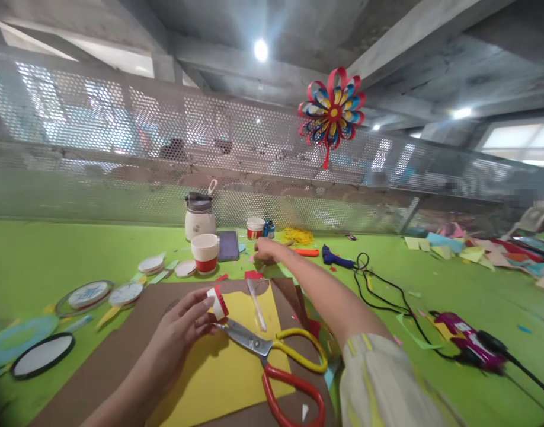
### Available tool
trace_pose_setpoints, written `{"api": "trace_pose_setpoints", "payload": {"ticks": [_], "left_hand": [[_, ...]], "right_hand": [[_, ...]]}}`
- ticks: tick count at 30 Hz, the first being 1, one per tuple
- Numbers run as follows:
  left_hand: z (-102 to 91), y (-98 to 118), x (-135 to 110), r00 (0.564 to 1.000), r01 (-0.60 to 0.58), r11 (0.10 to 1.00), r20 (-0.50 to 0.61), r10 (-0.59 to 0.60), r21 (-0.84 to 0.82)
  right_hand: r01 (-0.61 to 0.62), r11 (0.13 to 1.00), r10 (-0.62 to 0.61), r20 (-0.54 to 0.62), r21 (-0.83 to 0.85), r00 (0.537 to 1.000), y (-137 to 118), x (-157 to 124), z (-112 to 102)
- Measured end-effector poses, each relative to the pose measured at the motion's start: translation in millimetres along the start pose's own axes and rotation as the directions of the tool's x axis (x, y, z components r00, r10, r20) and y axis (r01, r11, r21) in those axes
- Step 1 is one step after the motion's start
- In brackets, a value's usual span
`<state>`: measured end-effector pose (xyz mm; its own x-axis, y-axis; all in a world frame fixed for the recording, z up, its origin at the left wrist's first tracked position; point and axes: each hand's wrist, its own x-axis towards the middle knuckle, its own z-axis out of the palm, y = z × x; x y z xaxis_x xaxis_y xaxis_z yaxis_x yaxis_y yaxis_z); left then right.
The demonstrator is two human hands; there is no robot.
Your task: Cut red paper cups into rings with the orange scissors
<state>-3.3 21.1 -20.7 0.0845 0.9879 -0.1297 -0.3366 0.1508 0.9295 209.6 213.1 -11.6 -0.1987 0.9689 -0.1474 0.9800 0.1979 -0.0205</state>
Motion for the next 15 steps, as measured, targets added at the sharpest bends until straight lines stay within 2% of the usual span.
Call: {"api": "trace_pose_setpoints", "payload": {"ticks": [6, 15], "left_hand": [[3.4, 2, -4, 1.000, 0.008, 1.000, 0.023, -0.008, -0.002], [4.9, 8, -12, 0.999, 0.016, 0.999, 0.045, -0.014, -0.032]], "right_hand": [[-0.013, 1.000, 0.012, 0.037, 0.026, 0.999, -21, 21, 14], [-0.052, 0.991, 0.061, -0.068, 0.127, 0.996, -11, 27, 21]]}}
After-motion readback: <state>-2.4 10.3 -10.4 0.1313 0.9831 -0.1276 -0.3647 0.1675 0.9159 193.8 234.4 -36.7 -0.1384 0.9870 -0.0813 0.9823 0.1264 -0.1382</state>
